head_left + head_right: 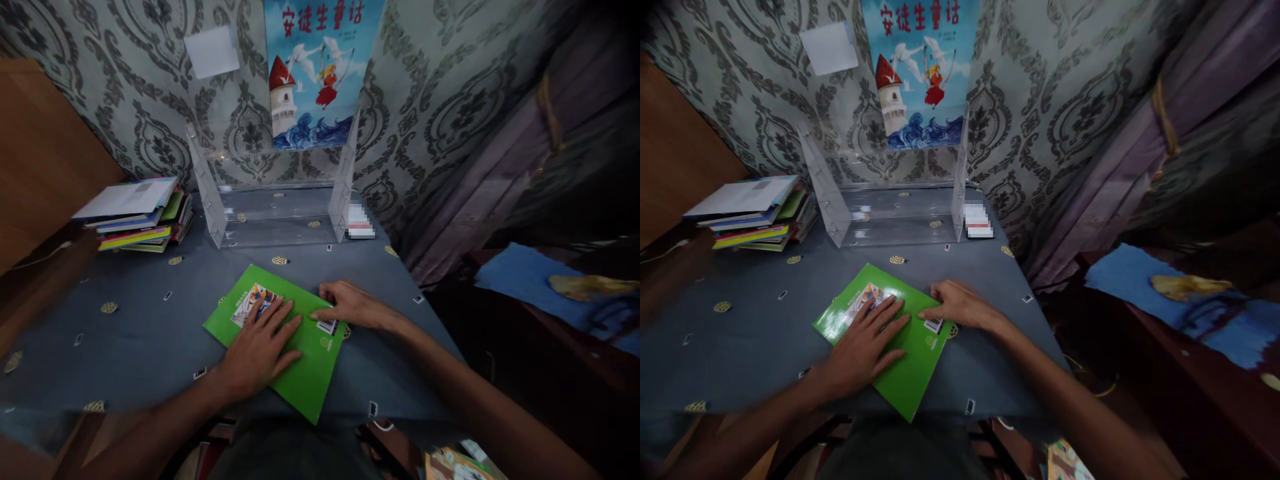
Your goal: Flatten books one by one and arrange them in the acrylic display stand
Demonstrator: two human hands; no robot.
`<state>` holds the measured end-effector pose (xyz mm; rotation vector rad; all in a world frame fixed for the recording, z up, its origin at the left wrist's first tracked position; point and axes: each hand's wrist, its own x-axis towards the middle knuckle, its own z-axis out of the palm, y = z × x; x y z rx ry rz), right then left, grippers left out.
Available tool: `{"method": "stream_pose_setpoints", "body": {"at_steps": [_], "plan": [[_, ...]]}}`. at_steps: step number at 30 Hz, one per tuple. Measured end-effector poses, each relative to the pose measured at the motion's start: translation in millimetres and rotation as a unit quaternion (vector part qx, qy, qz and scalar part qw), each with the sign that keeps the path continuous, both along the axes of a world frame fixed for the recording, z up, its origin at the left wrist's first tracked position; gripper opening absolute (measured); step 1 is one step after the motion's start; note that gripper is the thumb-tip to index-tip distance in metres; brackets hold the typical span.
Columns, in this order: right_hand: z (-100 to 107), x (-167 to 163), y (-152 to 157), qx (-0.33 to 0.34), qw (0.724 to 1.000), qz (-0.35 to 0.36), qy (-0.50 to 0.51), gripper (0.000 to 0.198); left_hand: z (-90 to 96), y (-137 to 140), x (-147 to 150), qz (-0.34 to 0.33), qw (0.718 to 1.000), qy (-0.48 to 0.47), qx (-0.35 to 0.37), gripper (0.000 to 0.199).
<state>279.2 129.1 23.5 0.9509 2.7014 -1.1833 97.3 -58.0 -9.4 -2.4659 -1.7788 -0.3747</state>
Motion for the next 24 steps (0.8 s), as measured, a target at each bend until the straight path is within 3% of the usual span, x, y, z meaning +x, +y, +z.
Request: {"method": "stream_pose_setpoints", "body": {"at_steps": [5, 11, 14, 18, 22, 24], "plan": [[-2, 2, 1, -0.05, 0.998, 0.02, 0.026, 0.046, 1.1, 1, -2, -0.002, 1.0, -0.01, 0.014, 0.048], [4, 21, -4, -0.186, 0.976, -0.007, 0.115, 0.053, 0.2, 13, 1, -0.054, 0.997, -0.019, 0.044, 0.045], [8, 43, -10, -0.222, 0.956, -0.094, 0.169, 0.056, -0.2, 27, 4, -0.093, 0.994, -0.033, 0.052, 0.046], [1, 84, -28, -0.19, 0.911, -0.262, 0.256, 0.063, -1.5, 56, 17, -0.151, 0.984, -0.046, 0.084, 0.05], [-18, 111, -61, -0.195, 0.848, -0.327, 0.369, 0.074, -6.9, 89, 37, -0.204, 0.968, -0.081, 0.117, 0.049], [-24, 109, -78, -0.195, 0.833, -0.363, 0.369, 0.079, -9.6, 102, 47, -0.214, 0.964, -0.111, 0.116, 0.044]]}}
